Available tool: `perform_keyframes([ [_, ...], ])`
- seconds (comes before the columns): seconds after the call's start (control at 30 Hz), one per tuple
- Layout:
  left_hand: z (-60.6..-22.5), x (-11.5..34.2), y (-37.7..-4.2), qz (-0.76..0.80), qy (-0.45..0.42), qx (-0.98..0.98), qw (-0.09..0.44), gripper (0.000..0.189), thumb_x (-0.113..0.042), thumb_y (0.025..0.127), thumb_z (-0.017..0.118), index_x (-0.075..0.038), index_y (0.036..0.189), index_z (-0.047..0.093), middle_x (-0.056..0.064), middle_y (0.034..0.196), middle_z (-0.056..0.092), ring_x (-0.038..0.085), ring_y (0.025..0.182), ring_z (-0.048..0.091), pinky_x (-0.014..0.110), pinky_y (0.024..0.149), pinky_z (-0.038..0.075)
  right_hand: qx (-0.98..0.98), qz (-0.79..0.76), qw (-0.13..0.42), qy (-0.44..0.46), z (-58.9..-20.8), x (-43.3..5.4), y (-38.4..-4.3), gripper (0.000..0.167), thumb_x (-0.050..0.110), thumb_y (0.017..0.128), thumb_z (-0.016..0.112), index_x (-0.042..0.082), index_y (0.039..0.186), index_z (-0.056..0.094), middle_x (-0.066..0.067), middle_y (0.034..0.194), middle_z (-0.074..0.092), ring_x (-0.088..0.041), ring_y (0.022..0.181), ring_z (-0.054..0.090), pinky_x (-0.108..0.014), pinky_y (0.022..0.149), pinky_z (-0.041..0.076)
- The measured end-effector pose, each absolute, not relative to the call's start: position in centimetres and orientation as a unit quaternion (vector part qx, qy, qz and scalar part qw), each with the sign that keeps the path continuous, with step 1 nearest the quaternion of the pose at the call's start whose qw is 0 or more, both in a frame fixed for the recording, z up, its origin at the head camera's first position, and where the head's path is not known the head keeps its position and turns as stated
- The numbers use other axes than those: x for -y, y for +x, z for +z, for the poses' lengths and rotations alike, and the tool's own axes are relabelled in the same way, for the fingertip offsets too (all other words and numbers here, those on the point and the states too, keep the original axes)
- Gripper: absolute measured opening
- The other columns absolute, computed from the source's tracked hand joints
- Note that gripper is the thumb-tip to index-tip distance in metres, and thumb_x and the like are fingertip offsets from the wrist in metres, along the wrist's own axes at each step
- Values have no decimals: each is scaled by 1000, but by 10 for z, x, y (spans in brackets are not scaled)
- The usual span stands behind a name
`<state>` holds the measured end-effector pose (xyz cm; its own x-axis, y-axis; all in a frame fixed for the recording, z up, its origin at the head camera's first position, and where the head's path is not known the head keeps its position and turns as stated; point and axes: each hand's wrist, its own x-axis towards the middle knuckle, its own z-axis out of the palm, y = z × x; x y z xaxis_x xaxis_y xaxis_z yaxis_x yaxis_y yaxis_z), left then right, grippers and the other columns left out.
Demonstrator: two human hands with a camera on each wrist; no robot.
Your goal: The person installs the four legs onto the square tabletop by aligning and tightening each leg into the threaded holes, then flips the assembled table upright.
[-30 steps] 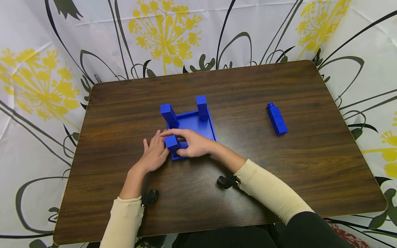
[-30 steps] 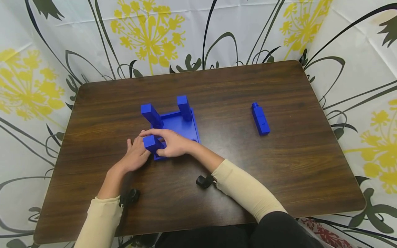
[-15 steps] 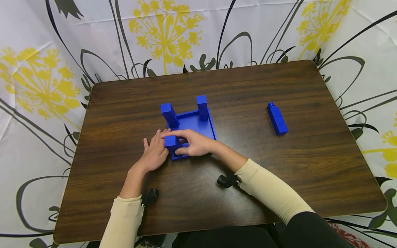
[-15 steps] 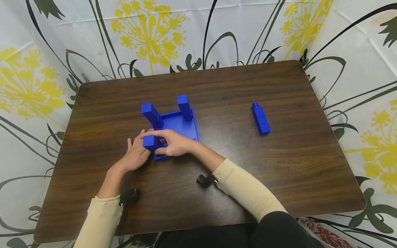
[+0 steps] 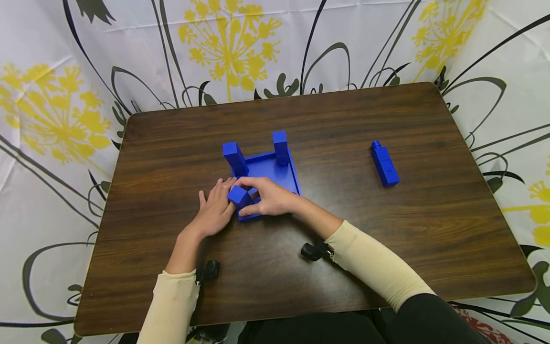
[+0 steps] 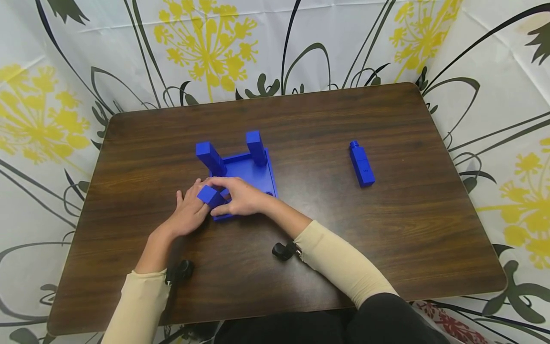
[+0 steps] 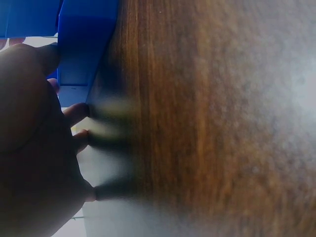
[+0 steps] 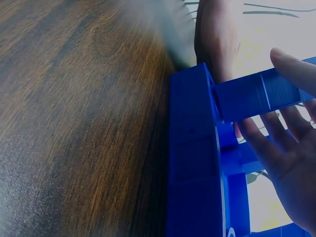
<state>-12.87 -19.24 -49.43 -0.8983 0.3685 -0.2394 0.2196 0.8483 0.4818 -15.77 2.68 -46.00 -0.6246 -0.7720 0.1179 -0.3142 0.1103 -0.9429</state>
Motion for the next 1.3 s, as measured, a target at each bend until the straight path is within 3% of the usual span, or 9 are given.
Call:
perform_keyframes([
  [0.37,-494,193,-128,228,162,-947,160,60,-42,106,29,-17,158,10,12,163,12,34,149,-2,71,104,-10,-752,-523,153,-371,-461,-22,-155,46,17,77,86,10,114,58,-2,107,62,-18,101,60,-31,79,54],
  [0.57,-492,192,-129,230,162,-946,161,60,-41,106,30,-17,157,10,12,163,12,34,149,-2,71,104,-10,-772,-502,131,-367,-461,-21,-154,46,22,76,87,13,109,57,1,102,63,-16,95,61,-26,74,53],
  [0.7,-491,191,-128,232,160,-946,162,60,-41,106,30,-17,157,10,12,163,12,35,149,-2,71,104,-11,-786,-480,120,-370,-461,-21,-154,47,27,76,87,14,110,57,2,104,63,-13,95,59,-29,78,52],
  [0.9,-492,191,-127,231,159,-947,159,59,-38,106,31,-16,157,11,13,162,13,35,149,-1,71,104,-10,-794,-458,114,-383,-461,-23,-154,59,35,75,86,14,122,59,3,120,62,-9,103,56,-36,90,49],
  [1.1,-493,190,-127,229,160,-948,151,60,-41,106,30,-9,154,15,14,162,14,33,149,0,71,104,-10,-753,-492,150,-411,-462,-26,-156,66,19,81,82,9,139,51,-2,139,53,-10,128,47,-34,98,45],
  [1.3,-492,191,-127,222,161,-950,151,67,-48,106,26,-8,157,11,16,162,12,35,149,-1,71,104,-10,-705,-536,193,-422,-459,-29,-157,64,-2,85,69,6,143,47,-8,145,48,-10,135,39,-31,104,40],
])
